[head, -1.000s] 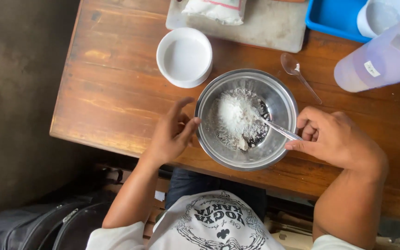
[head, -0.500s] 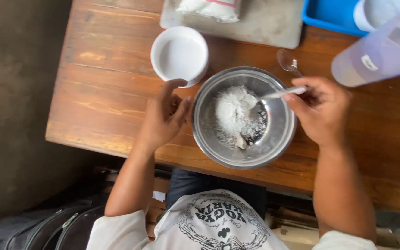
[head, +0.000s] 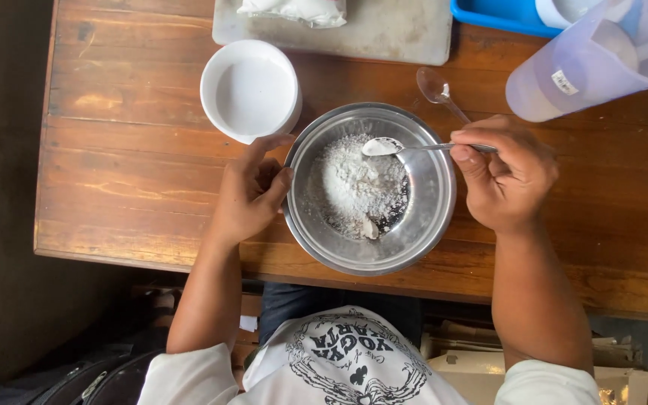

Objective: Mixing flour and water in a bowl using a spoon to create a batter or dough

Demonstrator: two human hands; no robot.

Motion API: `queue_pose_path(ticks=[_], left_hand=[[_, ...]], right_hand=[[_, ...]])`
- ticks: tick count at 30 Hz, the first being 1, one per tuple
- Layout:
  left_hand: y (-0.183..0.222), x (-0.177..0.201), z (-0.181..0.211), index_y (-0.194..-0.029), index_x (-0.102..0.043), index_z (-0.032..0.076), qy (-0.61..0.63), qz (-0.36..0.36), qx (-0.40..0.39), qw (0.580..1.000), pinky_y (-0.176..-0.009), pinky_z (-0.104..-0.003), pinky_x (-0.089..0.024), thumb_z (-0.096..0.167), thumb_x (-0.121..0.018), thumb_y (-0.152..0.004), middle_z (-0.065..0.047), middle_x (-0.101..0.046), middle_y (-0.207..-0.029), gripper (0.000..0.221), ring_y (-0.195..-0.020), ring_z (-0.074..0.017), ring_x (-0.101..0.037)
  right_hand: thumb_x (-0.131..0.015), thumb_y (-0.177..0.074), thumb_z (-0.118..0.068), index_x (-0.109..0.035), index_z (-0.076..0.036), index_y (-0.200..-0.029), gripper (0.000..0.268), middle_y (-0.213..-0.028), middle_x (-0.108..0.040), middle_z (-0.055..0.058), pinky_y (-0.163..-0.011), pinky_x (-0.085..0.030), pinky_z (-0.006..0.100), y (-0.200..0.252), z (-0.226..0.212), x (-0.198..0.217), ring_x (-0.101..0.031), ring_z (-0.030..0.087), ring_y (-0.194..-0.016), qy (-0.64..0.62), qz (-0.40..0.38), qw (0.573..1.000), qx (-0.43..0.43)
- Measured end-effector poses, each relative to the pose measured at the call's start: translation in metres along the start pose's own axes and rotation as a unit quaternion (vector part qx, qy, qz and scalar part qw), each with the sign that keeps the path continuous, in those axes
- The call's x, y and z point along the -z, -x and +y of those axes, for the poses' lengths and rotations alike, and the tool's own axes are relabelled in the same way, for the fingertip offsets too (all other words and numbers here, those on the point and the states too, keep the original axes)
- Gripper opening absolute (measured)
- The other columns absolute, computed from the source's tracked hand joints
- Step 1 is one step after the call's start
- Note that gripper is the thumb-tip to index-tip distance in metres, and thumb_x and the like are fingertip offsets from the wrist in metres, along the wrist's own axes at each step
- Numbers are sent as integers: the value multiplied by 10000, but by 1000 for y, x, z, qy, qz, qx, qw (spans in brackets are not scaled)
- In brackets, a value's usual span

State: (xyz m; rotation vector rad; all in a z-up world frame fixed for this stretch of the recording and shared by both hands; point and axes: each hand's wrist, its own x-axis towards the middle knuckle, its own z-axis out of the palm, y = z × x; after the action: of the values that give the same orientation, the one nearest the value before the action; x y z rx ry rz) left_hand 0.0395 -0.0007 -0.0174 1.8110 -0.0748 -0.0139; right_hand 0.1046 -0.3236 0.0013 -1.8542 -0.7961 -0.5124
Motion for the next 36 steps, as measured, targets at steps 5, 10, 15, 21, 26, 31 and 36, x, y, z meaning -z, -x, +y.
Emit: queue_pose_path(ticks=[5, 10, 15, 21, 26, 31, 36], left_hand=[[0, -7, -9, -1325, -543, 63, 39, -13, -3, 999, -505, -236, -434, 97, -578, -1029, -20, -545, -616, 300, -483, -94, -518], [2, -12, -17, -1332, -533, 82, 36, -17, -33, 999, -527, -242, -327, 62, -564, -1014, 9, -448, -611, 320, -520, -84, -370], [3, -14, -21, -1338, -516, 89, 36, -6, -40, 999, -531, -238, -306, 96, -573, -1019, 17, -423, -606, 325, -527, -79, -357], [-2, -15, -21, -1348, -512, 86, 6, 10, -53, 999, -527, -236, -314, 117, -583, -1024, 20, -445, -593, 334, -515, -78, -352], [-22, -3, 0, -1367, -475, 90, -56, -10, -54, 997, -547, -275, -312, 38, -592, -1000, 1, -436, -587, 389, -521, -118, -332], [-53, 1, 34, -1330, -477, 109, -263, -122, -63, 955, -595, -462, -438, 16, -555, -925, -123, -637, -691, 423, -594, -419, -580], [-75, -14, 15, -1347, -377, 25, -320, -123, -26, 939, -542, -576, -344, 48, -561, -962, -238, -603, -705, 427, -646, -526, -523]], right_hand=[[-663, -1023, -47, -674, 93, -1031, 141, -946, -686, 216, -608, -468, 324, -1, -1, -7, -645, 273, -756, -51, -58, 997, 10], [-648, -1009, -30, -677, 89, -980, 126, -892, -692, 214, -650, -547, 313, -1, -4, -5, -661, 248, -743, -74, -104, 992, -6], [-652, -987, 6, -673, 114, -949, 116, -862, -682, 215, -665, -528, 343, 0, -9, -8, -640, 277, -739, -84, -112, 990, 6], [-645, -1039, -36, -670, 53, -1021, 94, -907, -688, 193, -496, -298, 243, 12, 12, -4, -483, 131, -586, -69, -83, 994, -5], [-613, -1111, -109, -638, 137, -1033, 259, -903, -669, 275, -681, -493, 379, 8, 22, -11, -641, 321, -781, -34, 2, 999, 22], [-646, -1108, -25, -675, 135, -1050, 172, -989, -672, 262, -741, -484, 350, 9, 23, -18, -640, 302, -881, -47, -40, 998, -27], [-607, -1130, -94, -645, 143, -1042, 255, -948, -655, 257, -647, -380, 321, 8, 23, -10, -562, 255, -767, -31, -20, 999, -39]])
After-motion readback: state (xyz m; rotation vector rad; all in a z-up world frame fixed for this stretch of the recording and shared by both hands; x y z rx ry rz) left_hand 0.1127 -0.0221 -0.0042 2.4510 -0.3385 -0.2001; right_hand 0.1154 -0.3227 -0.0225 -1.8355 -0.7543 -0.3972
